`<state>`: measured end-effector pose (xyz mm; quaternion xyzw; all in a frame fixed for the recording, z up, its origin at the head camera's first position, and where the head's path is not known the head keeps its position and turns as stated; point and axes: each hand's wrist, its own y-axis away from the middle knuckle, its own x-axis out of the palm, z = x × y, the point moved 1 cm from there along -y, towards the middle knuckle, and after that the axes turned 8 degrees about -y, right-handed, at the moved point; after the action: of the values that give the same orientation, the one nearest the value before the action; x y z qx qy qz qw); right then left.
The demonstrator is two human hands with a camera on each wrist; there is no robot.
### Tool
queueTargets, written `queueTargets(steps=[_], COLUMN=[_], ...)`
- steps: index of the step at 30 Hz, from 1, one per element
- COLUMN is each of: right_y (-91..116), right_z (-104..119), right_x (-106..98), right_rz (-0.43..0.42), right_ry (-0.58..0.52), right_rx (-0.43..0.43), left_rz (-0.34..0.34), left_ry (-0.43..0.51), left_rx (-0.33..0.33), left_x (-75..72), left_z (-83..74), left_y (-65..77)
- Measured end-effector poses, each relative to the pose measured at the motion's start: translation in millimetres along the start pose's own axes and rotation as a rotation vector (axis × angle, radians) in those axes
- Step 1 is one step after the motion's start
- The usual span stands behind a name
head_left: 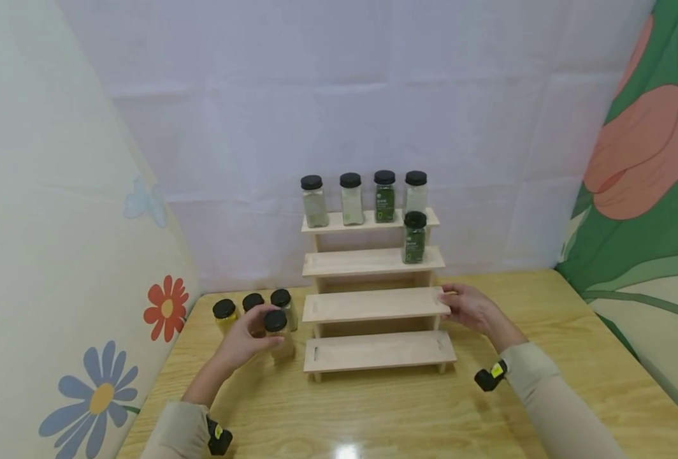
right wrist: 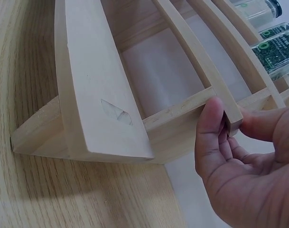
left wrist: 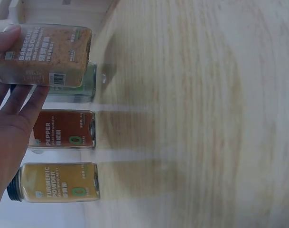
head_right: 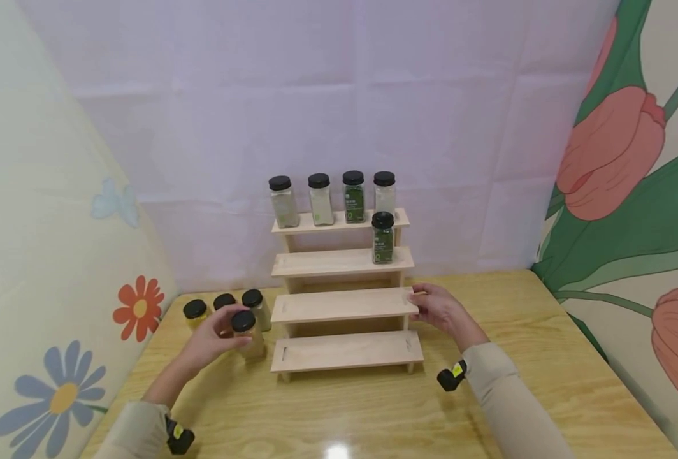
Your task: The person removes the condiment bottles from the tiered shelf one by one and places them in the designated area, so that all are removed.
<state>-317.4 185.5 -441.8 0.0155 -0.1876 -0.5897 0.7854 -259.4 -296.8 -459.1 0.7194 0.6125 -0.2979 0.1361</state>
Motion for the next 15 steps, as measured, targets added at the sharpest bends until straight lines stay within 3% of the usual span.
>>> queueTargets(steps=[15], right_y=[0.4], right_z=[2.4], right_x=[1.3], right_rz=[-0.019], right_ry=[0.015], right_rx=[0.01], left_rz=[-0.012], left_ry=[-0.037], left_rx=[-0.034], left_x=[4.9], left_z=[10.0], left_y=[-0.1])
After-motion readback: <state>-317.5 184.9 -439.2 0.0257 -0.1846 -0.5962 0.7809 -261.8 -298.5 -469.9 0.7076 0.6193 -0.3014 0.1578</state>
